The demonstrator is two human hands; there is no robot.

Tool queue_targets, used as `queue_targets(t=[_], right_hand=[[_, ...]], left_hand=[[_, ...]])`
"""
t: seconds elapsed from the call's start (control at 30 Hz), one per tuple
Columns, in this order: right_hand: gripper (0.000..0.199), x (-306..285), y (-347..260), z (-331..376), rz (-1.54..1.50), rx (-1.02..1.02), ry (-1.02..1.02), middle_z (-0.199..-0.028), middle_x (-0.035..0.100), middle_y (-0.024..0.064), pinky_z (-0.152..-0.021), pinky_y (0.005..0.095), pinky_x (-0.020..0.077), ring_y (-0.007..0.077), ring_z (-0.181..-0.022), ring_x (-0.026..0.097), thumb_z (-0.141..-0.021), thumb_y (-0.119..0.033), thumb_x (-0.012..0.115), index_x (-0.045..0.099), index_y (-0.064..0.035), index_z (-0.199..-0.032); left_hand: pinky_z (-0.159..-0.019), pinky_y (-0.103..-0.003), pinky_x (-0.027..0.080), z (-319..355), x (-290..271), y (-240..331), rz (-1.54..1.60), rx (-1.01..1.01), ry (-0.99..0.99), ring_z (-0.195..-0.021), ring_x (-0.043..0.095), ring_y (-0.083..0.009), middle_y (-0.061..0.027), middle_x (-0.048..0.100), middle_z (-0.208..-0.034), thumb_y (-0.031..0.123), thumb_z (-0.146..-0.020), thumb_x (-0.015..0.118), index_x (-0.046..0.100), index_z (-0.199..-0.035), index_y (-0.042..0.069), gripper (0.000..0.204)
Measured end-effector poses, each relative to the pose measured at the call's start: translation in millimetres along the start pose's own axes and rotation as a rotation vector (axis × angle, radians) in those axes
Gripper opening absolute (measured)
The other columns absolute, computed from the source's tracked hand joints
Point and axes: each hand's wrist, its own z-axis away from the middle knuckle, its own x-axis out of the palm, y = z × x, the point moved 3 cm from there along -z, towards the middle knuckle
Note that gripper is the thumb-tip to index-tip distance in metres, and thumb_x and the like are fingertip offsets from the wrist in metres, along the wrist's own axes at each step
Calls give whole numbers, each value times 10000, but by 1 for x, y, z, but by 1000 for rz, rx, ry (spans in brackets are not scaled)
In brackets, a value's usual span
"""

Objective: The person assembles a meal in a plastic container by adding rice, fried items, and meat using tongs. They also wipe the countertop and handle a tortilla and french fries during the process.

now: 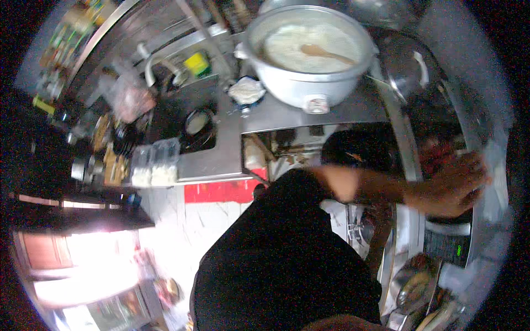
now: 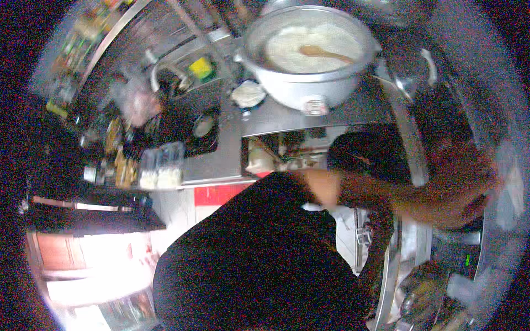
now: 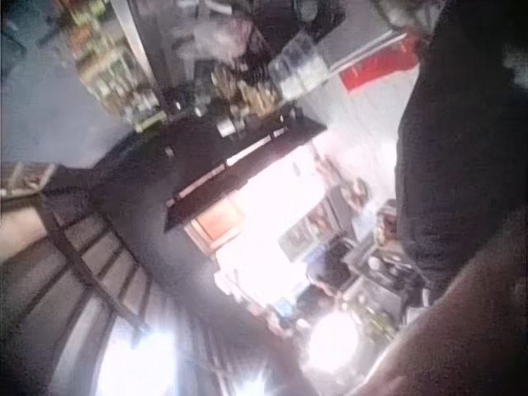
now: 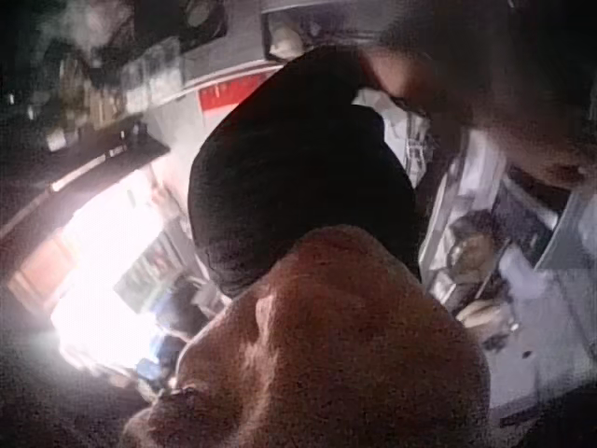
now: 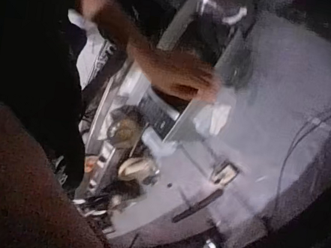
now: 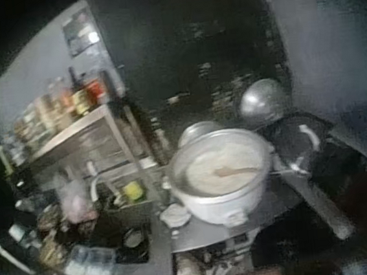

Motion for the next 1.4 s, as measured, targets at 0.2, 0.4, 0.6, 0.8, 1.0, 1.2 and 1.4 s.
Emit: queue_targets(t=[0.2, 0.4, 0.6, 0.8, 1.0, 1.2, 1.4], right_hand=[[415, 184, -73, -39, 351, -238, -438, -1180, 645, 100, -749, 296, 519, 168, -886, 640, -968, -354, 516, 561, -82, -1279], [515, 433, -101, -61, 176, -7, -841, -1221, 616, 129, -804, 307, 518, 193, -958, 638, -1002, -438, 432, 532, -36, -1308], [580, 647, -57, -141, 78, 142, -986, -1271, 596, 131, -924, 395, 480, 248, -1108, 596, -992, -498, 415, 511, -40, -1335], [581, 791, 29, -196, -100, 351, -1079, -1331, 561, 127, -954, 419, 475, 278, -1150, 588, -973, -478, 467, 479, -37, -1351], [540, 845, 83, -260, -201, 519, -851, -1306, 552, 210, -995, 477, 478, 372, -1151, 578, -954, -400, 550, 505, 37, -1268], [521, 881, 140, -317, -298, 525, -823, -1214, 569, 263, -945, 564, 500, 430, -1136, 567, -943, -374, 577, 511, 83, -1187], [483, 943, 162, -306, -190, 313, -1016, -1151, 564, 256, -889, 569, 534, 476, -1011, 597, -910, -322, 648, 501, 47, -1185]], left_hand=[[-724, -362, 522, 113, -331, -7, -499, -544, 432, -843, 639, -281, -153, 633, -989, -55, -802, 528, 573, -1142, 50, 359], [-733, -480, 529, 265, -705, -105, -1556, -1006, 333, -908, 637, -396, -208, 646, -980, 140, -856, 592, 529, -1086, 8, 273], [-842, -510, 506, 259, -897, -242, -1321, -1158, 187, -1011, 611, -426, -267, 633, -1029, 415, -913, 586, 531, -1112, -70, 528], [-860, -464, 514, 320, -1004, -368, -1065, -1244, 298, -1087, 618, -390, -245, 654, -1113, 645, -872, 502, 617, -1181, 37, 692], [-876, -482, 497, 321, -974, -404, -767, -926, 578, -1055, 607, -443, -299, 631, -1093, 625, -866, 515, 626, -1107, -13, 691], [-896, -499, 460, 287, -934, -383, -739, -1150, 426, -1054, 574, -481, -329, 600, -1082, 573, -992, 266, 573, -1094, -92, 740], [-823, -514, 489, 312, -966, -394, -677, -950, 422, -1016, 610, -449, -321, 619, -1024, 368, -1003, 362, 569, -1160, -20, 466]])
